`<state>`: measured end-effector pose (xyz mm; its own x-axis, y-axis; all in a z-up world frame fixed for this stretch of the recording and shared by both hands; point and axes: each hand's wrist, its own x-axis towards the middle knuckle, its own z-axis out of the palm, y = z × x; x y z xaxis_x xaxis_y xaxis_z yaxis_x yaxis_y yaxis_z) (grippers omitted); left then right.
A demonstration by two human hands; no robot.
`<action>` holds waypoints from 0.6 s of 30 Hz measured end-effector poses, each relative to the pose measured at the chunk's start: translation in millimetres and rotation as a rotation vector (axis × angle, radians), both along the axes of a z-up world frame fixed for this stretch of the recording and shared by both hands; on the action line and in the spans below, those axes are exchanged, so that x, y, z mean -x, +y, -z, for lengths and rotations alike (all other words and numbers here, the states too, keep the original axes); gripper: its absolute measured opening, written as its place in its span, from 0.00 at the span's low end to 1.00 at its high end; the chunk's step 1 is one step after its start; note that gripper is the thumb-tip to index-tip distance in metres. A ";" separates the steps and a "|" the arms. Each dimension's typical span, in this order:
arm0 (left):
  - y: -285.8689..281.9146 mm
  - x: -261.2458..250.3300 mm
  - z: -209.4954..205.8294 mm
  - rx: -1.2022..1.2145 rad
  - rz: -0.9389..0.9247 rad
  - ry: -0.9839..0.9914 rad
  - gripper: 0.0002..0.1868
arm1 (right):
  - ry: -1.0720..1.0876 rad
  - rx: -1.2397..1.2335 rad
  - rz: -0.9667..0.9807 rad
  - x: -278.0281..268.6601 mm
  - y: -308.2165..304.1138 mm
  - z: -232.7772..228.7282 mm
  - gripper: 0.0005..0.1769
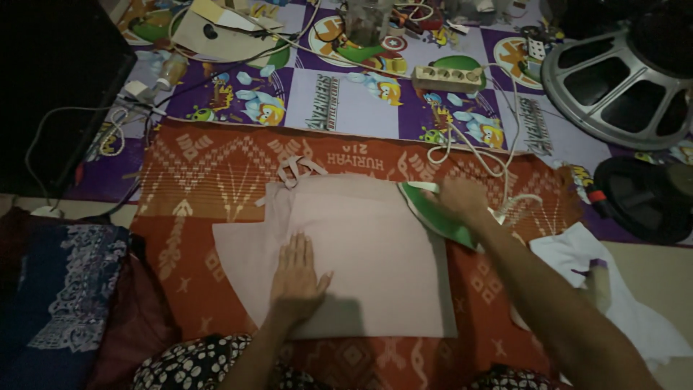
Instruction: The recorder irons a pink shirt and then folds a blue patterned cloth while sitting on the floor.
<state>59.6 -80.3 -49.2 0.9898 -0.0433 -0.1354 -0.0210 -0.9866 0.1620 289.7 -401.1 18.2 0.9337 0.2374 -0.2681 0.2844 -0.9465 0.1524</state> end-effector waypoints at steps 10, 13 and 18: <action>-3.1 1.0 -6.9 -0.032 -0.016 0.056 0.47 | 0.038 -0.447 0.221 -62.1 -61.3 -5.4 0.27; -0.4 -0.4 -4.2 -0.037 -0.013 0.049 0.47 | -0.122 -0.436 0.094 -69.3 -51.7 -26.7 0.28; -0.8 -0.7 -0.8 -0.045 0.011 0.072 0.47 | -0.137 -0.668 0.322 -32.2 -11.1 -49.4 0.25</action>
